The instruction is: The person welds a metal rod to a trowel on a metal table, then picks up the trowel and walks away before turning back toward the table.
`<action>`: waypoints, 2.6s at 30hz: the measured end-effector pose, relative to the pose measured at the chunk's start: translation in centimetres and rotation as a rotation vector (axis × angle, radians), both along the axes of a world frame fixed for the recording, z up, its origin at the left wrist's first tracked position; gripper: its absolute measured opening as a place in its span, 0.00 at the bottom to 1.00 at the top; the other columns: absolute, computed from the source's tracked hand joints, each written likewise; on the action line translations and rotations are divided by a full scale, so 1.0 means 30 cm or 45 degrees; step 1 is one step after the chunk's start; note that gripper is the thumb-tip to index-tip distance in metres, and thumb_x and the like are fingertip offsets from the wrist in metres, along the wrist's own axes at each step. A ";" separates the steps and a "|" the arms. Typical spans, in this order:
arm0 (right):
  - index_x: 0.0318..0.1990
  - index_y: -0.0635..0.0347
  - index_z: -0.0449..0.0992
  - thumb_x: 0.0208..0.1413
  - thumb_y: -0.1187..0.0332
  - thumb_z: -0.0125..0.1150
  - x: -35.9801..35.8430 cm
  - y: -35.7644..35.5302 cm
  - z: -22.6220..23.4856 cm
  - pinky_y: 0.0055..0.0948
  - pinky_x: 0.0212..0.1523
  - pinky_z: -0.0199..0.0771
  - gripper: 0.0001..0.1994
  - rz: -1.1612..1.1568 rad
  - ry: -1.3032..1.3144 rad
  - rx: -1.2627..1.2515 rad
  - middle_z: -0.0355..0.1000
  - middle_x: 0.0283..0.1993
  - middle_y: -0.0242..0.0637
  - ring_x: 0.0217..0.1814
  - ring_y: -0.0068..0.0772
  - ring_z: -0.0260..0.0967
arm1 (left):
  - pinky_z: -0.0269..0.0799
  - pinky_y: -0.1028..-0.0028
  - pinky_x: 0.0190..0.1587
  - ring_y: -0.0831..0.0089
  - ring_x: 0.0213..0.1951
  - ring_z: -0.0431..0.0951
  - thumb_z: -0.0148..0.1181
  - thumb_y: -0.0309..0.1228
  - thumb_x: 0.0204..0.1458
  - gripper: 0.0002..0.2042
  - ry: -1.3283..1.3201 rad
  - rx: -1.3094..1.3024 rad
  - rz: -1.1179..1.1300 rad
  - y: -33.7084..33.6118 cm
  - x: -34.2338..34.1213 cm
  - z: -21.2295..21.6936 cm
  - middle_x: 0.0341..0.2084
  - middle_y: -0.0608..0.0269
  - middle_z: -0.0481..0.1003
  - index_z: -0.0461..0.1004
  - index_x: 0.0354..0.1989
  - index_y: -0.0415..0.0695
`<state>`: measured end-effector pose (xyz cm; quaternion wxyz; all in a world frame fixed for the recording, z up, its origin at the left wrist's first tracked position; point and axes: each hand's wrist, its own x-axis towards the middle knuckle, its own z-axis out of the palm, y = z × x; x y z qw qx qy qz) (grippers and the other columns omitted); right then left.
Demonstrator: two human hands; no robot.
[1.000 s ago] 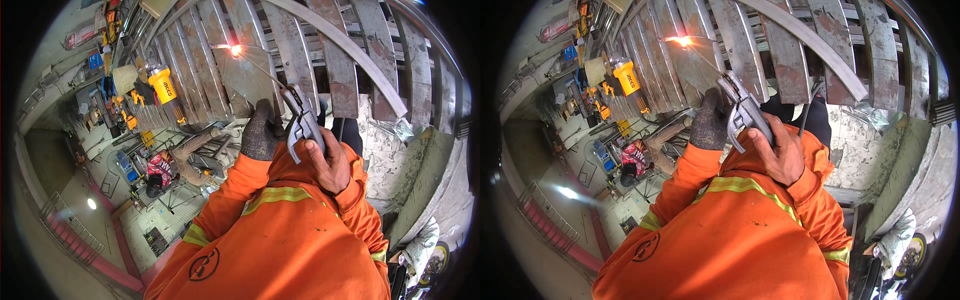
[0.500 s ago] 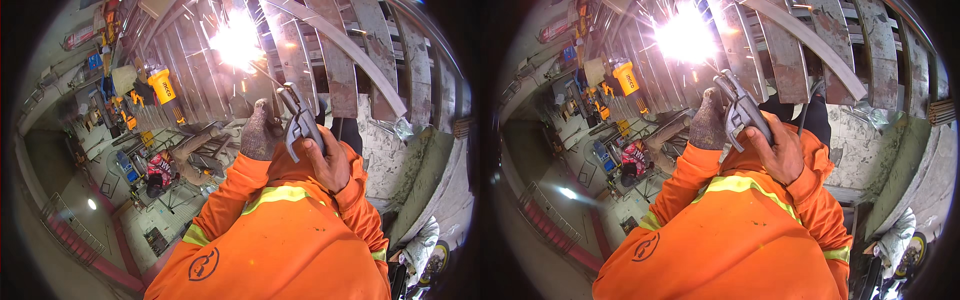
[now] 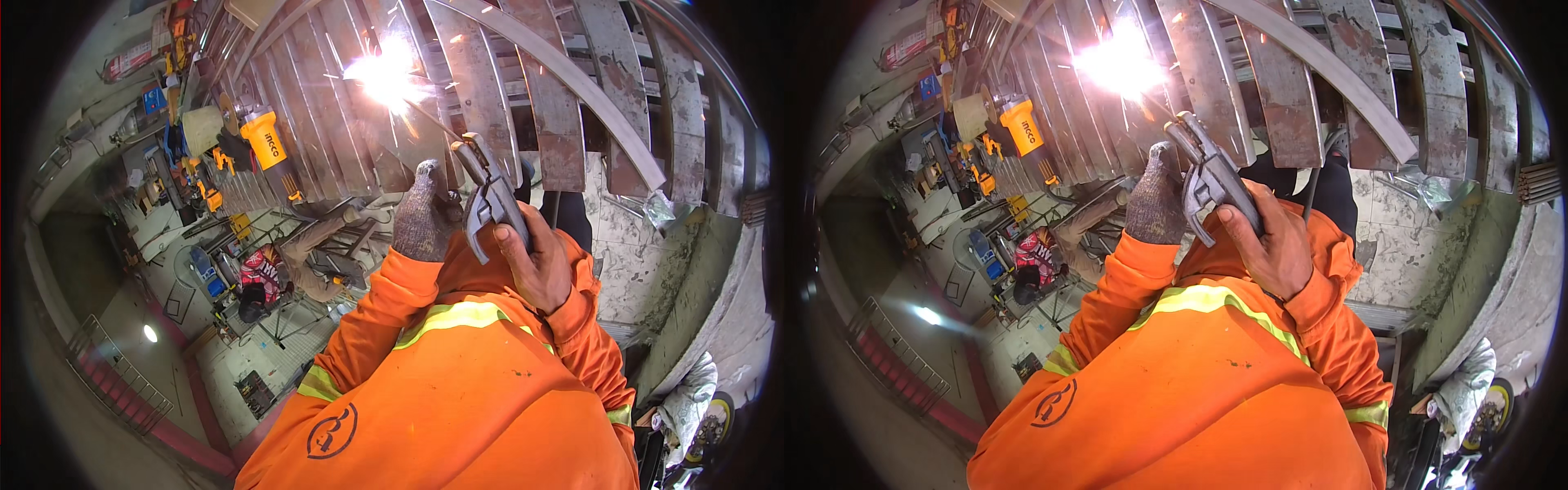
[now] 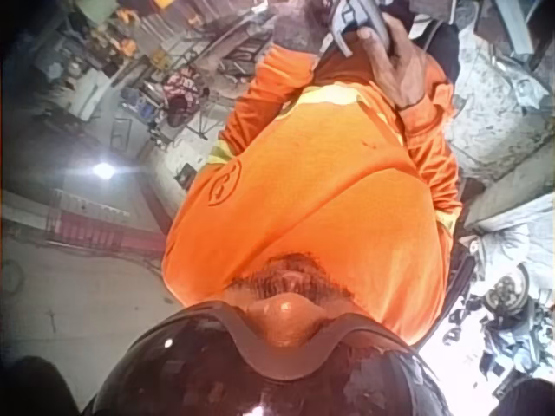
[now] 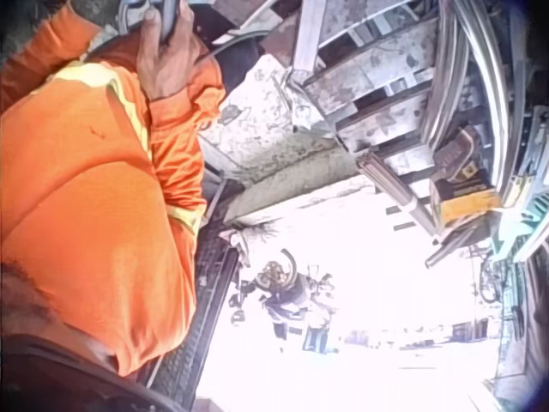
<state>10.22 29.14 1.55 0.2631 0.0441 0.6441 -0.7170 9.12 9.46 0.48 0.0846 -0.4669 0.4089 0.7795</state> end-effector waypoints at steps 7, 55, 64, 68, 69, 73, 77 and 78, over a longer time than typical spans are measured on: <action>0.54 0.62 0.70 0.63 0.62 0.58 0.003 -0.002 0.000 0.31 0.32 0.70 0.17 0.009 -0.018 0.019 0.74 0.30 0.42 0.27 0.37 0.72 | 0.74 0.70 0.38 0.74 0.35 0.76 0.53 0.40 0.64 0.11 0.039 0.077 -0.014 -0.001 -0.001 0.008 0.34 0.68 0.76 0.74 0.45 0.48; 0.53 0.64 0.70 0.62 0.61 0.59 0.005 -0.007 0.001 0.31 0.33 0.71 0.18 -0.005 0.006 0.051 0.75 0.31 0.44 0.29 0.39 0.74 | 0.73 0.72 0.34 0.73 0.32 0.76 0.51 0.40 0.65 0.11 0.059 0.022 -0.042 0.013 -0.017 0.031 0.32 0.67 0.76 0.74 0.44 0.48; 0.53 0.64 0.70 0.63 0.59 0.59 0.014 -0.009 -0.007 0.32 0.32 0.71 0.19 0.011 0.011 0.093 0.75 0.30 0.43 0.28 0.40 0.74 | 0.72 0.74 0.30 0.74 0.25 0.74 0.53 0.45 0.63 0.13 -0.016 -0.072 -0.084 0.010 -0.011 0.016 0.27 0.65 0.75 0.74 0.42 0.49; 0.53 0.64 0.70 0.63 0.60 0.59 0.001 -0.002 0.004 0.32 0.32 0.71 0.18 0.029 0.001 0.057 0.75 0.30 0.44 0.29 0.40 0.75 | 0.73 0.74 0.32 0.75 0.28 0.75 0.53 0.44 0.63 0.13 -0.053 0.012 -0.089 -0.011 0.001 0.006 0.28 0.65 0.75 0.74 0.42 0.47; 0.53 0.64 0.70 0.63 0.60 0.59 -0.001 -0.002 0.006 0.32 0.32 0.72 0.18 0.038 -0.002 0.063 0.75 0.30 0.44 0.29 0.40 0.75 | 0.73 0.74 0.32 0.75 0.28 0.75 0.53 0.44 0.63 0.13 -0.053 0.012 -0.089 -0.009 -0.001 0.003 0.28 0.65 0.75 0.74 0.42 0.47; 0.53 0.63 0.70 0.63 0.61 0.58 0.003 -0.009 0.000 0.32 0.34 0.73 0.18 0.004 0.026 0.055 0.75 0.32 0.44 0.31 0.41 0.76 | 0.73 0.74 0.33 0.75 0.30 0.75 0.53 0.42 0.64 0.11 -0.065 0.068 -0.048 0.000 -0.018 0.018 0.27 0.68 0.75 0.74 0.45 0.49; 0.53 0.63 0.70 0.63 0.62 0.58 0.007 -0.008 -0.003 0.34 0.35 0.73 0.17 0.013 0.025 0.060 0.76 0.33 0.45 0.32 0.43 0.76 | 0.71 0.74 0.31 0.74 0.29 0.74 0.51 0.43 0.65 0.12 -0.055 -0.094 -0.026 -0.003 0.006 0.001 0.29 0.66 0.74 0.73 0.46 0.49; 0.53 0.63 0.70 0.63 0.63 0.58 0.008 -0.009 -0.007 0.34 0.34 0.73 0.17 0.012 0.050 0.071 0.76 0.33 0.45 0.32 0.44 0.76 | 0.71 0.74 0.30 0.73 0.28 0.74 0.51 0.43 0.65 0.12 -0.022 -0.168 -0.124 -0.006 0.010 0.003 0.30 0.65 0.73 0.73 0.46 0.49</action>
